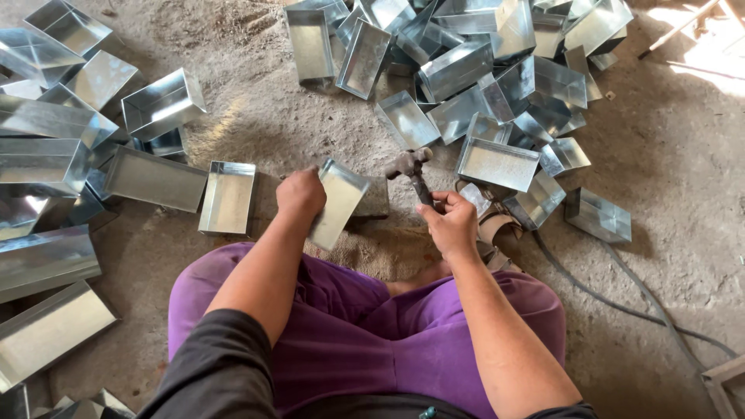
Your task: The person sits on the floor and repeatedly hammers small rectangular metal boxes placed on a wooden block. They pick up each box, position it, strike it with a hammer, and then toss it aside. The process is repeated for multiple boxes.
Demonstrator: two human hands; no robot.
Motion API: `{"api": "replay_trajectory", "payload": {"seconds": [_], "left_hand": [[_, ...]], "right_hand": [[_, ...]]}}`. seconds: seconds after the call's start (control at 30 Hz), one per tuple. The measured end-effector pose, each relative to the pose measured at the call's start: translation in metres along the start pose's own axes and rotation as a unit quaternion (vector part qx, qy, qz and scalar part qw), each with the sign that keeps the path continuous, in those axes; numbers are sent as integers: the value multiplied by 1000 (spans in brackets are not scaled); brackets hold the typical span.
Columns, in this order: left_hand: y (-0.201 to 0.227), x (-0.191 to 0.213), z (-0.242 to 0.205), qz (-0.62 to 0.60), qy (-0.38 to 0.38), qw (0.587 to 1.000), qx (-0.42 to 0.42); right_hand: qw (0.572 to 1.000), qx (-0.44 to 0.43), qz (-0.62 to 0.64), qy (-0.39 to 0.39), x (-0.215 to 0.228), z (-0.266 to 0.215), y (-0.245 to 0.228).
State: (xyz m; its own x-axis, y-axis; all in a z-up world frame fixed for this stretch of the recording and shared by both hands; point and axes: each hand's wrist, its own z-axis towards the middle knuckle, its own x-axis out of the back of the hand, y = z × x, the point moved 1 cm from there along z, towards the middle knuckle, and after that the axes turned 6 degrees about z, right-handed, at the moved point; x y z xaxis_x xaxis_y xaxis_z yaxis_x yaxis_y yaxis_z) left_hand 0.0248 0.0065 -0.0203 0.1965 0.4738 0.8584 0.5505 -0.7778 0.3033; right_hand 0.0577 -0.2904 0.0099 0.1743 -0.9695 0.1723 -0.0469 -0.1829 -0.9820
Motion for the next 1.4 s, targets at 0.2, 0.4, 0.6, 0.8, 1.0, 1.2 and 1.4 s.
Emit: {"api": "replay_trajectory", "payload": {"seconds": [0.2, 0.4, 0.6, 0.8, 1.0, 1.2, 1.4], "left_hand": [[8, 9, -23, 7, 305, 884, -355], [18, 3, -31, 133, 315, 874, -345], [17, -8, -23, 153, 340, 863, -340], [17, -1, -34, 144, 309, 879, -333], [15, -10, -30, -160, 313, 879, -322], [10, -36, -12, -233, 264, 886, -302], [14, -38, -12, -276, 231, 883, -301]], "right_hand": [[995, 96, -25, -6, 2, -7, -19], [968, 249, -19, 17, 9, -30, -64], [957, 289, 3, -2, 1, -37, -55], [953, 205, -223, -28, -16, -23, -27], [969, 219, -115, -7, 8, -33, -64], [902, 422, 16, 85, 23, -63, -155], [844, 512, 139, 74, -21, -54, -174]]}}
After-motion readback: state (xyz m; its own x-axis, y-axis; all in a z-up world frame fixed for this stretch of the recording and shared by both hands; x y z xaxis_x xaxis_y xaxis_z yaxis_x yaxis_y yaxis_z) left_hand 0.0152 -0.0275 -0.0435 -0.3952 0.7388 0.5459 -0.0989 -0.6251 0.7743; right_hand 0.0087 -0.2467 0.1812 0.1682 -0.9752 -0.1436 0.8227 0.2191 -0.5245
